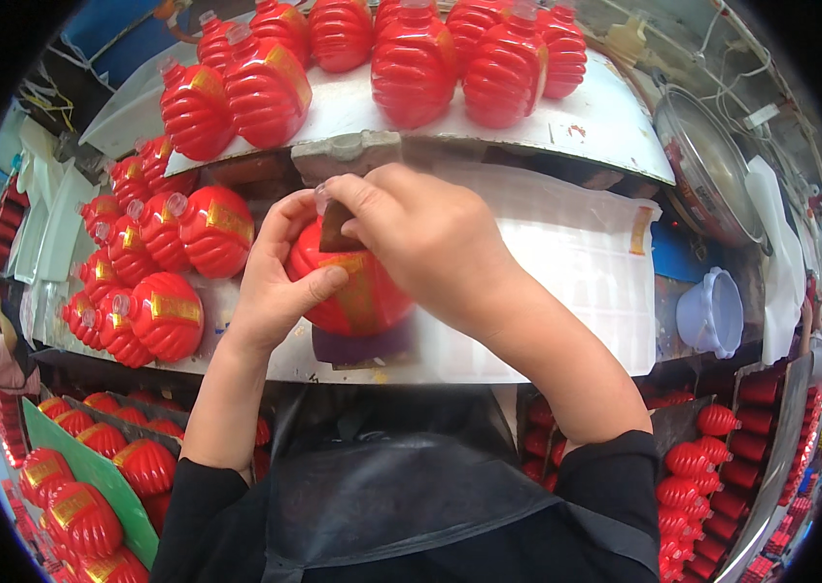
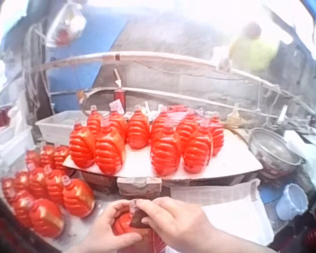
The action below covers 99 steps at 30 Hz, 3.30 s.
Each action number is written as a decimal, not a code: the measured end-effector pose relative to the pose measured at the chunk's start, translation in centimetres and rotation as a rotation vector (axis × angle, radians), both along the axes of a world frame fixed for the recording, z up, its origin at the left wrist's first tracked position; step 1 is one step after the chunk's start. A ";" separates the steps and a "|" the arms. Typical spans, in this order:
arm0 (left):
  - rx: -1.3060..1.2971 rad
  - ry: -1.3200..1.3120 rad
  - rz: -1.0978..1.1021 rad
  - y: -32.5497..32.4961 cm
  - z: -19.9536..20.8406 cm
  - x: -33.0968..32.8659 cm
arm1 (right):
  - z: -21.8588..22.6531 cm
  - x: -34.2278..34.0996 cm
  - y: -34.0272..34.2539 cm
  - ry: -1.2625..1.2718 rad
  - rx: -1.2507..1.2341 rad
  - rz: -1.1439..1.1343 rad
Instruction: The person repeatedly picks up red plastic bottles, places them on a purple block, and applies a gold label to the front of each bottle. They smooth the label and then place the finished bottle aside before repeating the process.
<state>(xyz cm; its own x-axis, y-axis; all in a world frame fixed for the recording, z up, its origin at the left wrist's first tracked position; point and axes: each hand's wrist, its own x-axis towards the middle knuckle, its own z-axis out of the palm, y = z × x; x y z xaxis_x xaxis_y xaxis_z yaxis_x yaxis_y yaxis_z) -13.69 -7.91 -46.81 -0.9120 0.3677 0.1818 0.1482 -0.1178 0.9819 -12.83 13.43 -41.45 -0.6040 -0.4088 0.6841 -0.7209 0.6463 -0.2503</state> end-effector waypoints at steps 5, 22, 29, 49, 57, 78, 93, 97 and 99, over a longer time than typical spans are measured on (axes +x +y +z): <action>-0.324 0.319 -0.005 0.2 2.1 -1.4 | -0.5 0.8 0.7 0.186 0.029 0.019; 0.058 0.361 -0.036 17.0 8.3 -4.1 | -8.4 23.2 21.9 -0.788 -1.389 -0.635; 0.186 0.370 -0.079 28.5 7.6 -12.8 | -13.0 41.8 31.6 -0.457 -1.073 -1.637; -0.231 0.744 0.158 29.2 7.7 -12.8 | -17.9 57.4 49.5 -0.530 -0.085 -2.307; -0.226 0.527 0.016 16.1 4.2 -5.3 | -19.2 56.5 55.4 -0.904 -0.009 -2.217; -0.108 -0.085 -0.891 12.8 3.1 6.7 | 8.8 20.1 16.7 -0.822 -0.295 -0.274; 0.343 -0.328 0.264 0.7 -4.7 1.0 | -9.1 4.5 6.4 -0.815 -0.387 -0.399; 0.200 -0.254 0.306 0.0 -4.3 0.8 | -11.1 6.3 18.3 -0.567 -0.134 -1.060; 0.198 -0.169 0.247 0.2 -4.3 0.8 | -12.4 7.8 23.8 -0.610 0.015 -1.234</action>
